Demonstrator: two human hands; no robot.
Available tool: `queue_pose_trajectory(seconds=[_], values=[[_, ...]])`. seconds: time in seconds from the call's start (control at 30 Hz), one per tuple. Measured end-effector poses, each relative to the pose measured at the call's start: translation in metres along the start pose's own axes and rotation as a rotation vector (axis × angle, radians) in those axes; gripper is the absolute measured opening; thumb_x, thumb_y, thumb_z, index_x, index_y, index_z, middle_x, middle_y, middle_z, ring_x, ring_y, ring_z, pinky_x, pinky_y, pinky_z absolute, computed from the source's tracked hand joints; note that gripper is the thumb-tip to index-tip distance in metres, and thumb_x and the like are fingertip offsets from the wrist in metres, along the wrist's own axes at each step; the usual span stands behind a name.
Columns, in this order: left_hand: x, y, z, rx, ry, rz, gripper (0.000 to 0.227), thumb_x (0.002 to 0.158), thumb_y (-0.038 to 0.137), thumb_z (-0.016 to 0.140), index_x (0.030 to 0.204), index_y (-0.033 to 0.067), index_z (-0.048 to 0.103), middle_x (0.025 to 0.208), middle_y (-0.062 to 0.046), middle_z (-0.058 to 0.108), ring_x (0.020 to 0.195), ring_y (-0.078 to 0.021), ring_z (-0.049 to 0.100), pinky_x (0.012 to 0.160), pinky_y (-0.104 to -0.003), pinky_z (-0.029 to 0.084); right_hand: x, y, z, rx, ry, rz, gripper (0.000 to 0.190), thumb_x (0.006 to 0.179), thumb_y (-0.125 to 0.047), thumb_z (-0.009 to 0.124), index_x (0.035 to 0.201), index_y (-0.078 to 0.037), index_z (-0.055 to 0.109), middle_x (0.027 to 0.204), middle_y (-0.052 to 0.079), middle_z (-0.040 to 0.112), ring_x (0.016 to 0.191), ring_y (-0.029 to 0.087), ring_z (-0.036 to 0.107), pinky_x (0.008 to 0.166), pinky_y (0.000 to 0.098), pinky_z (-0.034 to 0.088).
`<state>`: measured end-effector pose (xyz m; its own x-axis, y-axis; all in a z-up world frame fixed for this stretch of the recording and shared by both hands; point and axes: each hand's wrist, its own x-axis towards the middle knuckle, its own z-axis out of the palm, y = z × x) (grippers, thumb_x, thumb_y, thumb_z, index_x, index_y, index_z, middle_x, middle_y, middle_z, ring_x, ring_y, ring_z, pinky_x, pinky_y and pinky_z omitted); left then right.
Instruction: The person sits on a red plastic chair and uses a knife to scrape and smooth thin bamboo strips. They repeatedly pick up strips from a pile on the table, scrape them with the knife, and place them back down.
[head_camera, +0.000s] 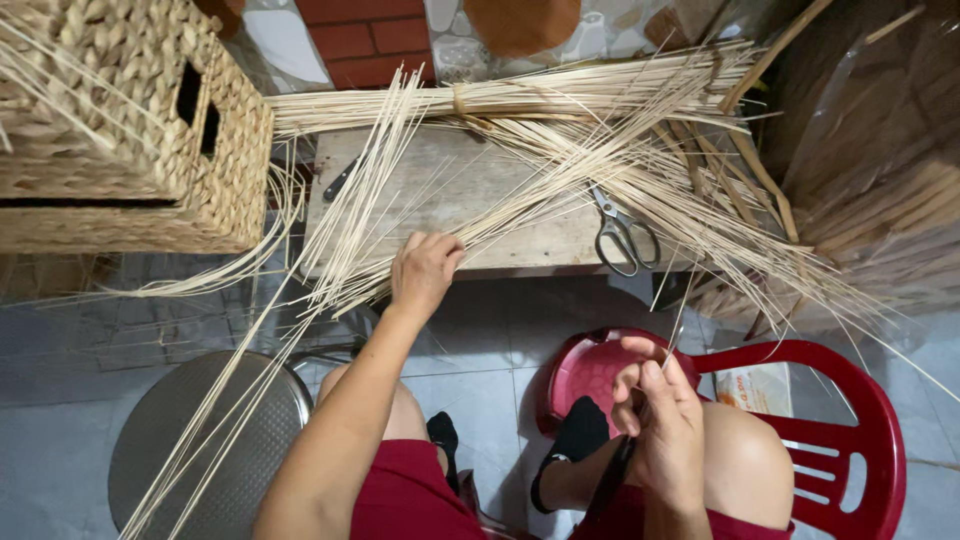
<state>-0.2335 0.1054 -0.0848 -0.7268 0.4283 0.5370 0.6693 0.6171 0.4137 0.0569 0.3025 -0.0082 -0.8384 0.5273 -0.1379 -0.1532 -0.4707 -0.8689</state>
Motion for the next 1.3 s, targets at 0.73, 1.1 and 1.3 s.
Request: queue_pose_trajectory(seconds=[0.73,1.1,1.3], values=[[0.101,-0.015,-0.117,-1.043,0.068,-0.476,0.016,0.096,0.009,0.07,0.111,0.0046,0.071,0.084,-0.001,0.072,0.064,-0.0055,0.062,0.052,-0.019,0.047,0.009,0.015,0.008,-0.122,-0.078,0.061,0.034,0.107,-0.022,0.049,0.13,-0.002,0.062,0.073,0.003,0.059,0.048,0.005,0.041,0.042,0.0192,0.031],[0.029,-0.029,-0.103,-1.086,-0.056,-0.73,0.021,0.092,0.014,0.073,0.111,0.0048,0.072,0.085,0.0,0.071,0.063,-0.0062,0.063,0.053,-0.021,0.049,0.016,0.025,0.0,-0.127,-0.118,0.108,0.034,0.104,-0.025,0.051,0.128,-0.003,0.062,0.07,0.003,0.059,0.044,0.005,0.04,0.039,0.0203,0.031],[0.012,-0.001,-0.132,-1.095,-0.04,-0.634,0.02,0.094,0.012,0.073,0.112,0.0036,0.074,0.075,-0.001,0.066,0.059,-0.0052,0.058,0.051,-0.02,0.048,0.017,0.029,0.005,-0.164,-0.128,0.102,0.033,0.102,-0.021,0.054,0.129,-0.004,0.063,0.071,0.003,0.059,0.046,0.004,0.04,0.039,0.0197,0.028]])
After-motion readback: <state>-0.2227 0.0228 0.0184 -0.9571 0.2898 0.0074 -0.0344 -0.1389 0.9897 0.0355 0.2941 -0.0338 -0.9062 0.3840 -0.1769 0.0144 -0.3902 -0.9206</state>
